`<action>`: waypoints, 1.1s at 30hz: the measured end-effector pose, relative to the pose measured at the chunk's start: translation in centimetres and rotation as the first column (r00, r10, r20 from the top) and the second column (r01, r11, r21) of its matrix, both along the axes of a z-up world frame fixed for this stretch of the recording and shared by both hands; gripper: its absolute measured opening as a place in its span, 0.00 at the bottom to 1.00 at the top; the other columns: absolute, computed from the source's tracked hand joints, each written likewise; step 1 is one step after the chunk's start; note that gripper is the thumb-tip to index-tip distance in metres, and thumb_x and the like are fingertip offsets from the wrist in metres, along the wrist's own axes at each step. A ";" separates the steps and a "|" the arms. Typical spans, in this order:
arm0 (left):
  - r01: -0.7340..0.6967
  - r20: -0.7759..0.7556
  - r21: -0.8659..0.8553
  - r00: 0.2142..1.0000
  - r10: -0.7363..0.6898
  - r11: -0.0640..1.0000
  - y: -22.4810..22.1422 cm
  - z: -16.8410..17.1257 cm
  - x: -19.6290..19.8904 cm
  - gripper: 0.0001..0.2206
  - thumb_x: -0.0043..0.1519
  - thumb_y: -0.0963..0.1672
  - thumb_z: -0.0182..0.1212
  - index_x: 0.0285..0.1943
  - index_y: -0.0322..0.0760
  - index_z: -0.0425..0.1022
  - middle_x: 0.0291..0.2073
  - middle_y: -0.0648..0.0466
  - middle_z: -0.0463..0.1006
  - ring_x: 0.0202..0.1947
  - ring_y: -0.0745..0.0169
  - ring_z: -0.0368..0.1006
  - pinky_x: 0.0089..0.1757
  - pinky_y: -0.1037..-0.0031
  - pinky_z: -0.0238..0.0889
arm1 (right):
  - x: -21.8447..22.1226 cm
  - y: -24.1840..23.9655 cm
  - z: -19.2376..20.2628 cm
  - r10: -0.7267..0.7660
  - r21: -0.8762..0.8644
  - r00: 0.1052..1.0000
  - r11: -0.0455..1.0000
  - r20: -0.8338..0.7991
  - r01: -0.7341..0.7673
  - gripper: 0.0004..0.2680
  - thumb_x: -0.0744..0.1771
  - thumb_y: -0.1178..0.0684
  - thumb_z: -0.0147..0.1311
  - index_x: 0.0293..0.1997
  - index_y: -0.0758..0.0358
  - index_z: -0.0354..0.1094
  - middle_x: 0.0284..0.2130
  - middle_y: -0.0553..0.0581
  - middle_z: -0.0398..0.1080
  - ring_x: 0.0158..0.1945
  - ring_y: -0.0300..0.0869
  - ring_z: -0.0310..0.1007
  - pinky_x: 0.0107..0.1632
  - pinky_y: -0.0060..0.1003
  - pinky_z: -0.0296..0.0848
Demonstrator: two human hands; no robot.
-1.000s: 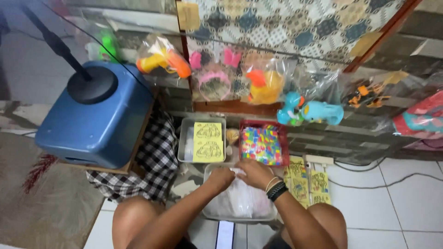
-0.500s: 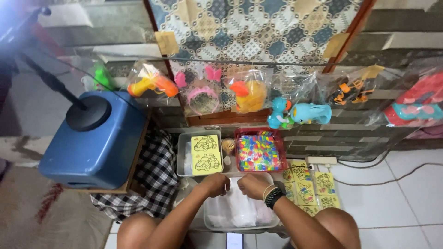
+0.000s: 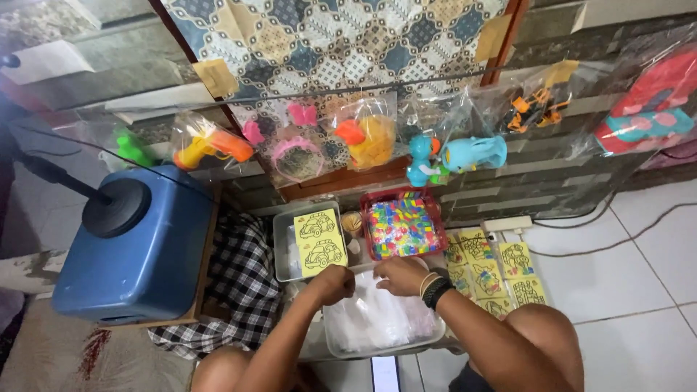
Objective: Packing small yellow stickers and colorful decorative items into individual plastic bags.
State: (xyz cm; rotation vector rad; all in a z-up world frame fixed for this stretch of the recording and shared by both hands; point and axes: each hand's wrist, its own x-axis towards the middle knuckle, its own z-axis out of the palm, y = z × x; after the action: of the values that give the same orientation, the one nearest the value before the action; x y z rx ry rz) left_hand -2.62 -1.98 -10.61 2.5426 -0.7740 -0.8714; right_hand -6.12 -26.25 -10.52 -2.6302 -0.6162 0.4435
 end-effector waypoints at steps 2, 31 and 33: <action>-0.008 -0.014 -0.009 1.000 0.007 1.000 0.0 1.6 -0.4 0.04 0.56 0.43 0.69 0.37 0.42 0.82 0.36 0.46 0.84 0.45 0.41 0.81 0.46 0.56 0.74 | -0.1 0.1 2.0 0.006 0.114 0.997 0.994 -0.075 0.003 0.07 0.64 0.47 0.63 0.44 0.51 0.76 0.39 0.58 0.79 0.49 0.58 0.79 0.49 0.53 0.78; -0.519 -0.443 -0.681 0.854 0.274 0.517 -0.2 8.4 1.5 0.11 0.61 0.38 0.66 0.52 0.28 0.78 0.36 0.37 0.84 0.29 0.61 0.81 0.31 0.75 0.79 | 3.6 0.5 5.5 -0.364 0.856 0.894 0.340 -0.263 0.390 0.06 0.67 0.59 0.64 0.46 0.67 0.74 0.29 0.58 0.77 0.31 0.38 0.80 0.37 0.30 0.81; -0.507 -0.454 -0.683 0.858 0.238 0.525 -0.3 10.0 1.3 0.14 0.60 0.38 0.67 0.54 0.27 0.77 0.38 0.37 0.83 0.30 0.60 0.80 0.32 0.75 0.79 | 3.7 0.7 5.9 -0.381 0.858 0.887 0.328 -0.262 0.395 0.06 0.67 0.60 0.63 0.46 0.68 0.74 0.28 0.57 0.76 0.31 0.37 0.80 0.37 0.29 0.81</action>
State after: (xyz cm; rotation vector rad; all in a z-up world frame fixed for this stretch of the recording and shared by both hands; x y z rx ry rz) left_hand -1.27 -2.33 -0.59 1.6077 -0.3358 -0.5590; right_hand -2.42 -25.60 -4.63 -1.5872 -0.0849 -0.0644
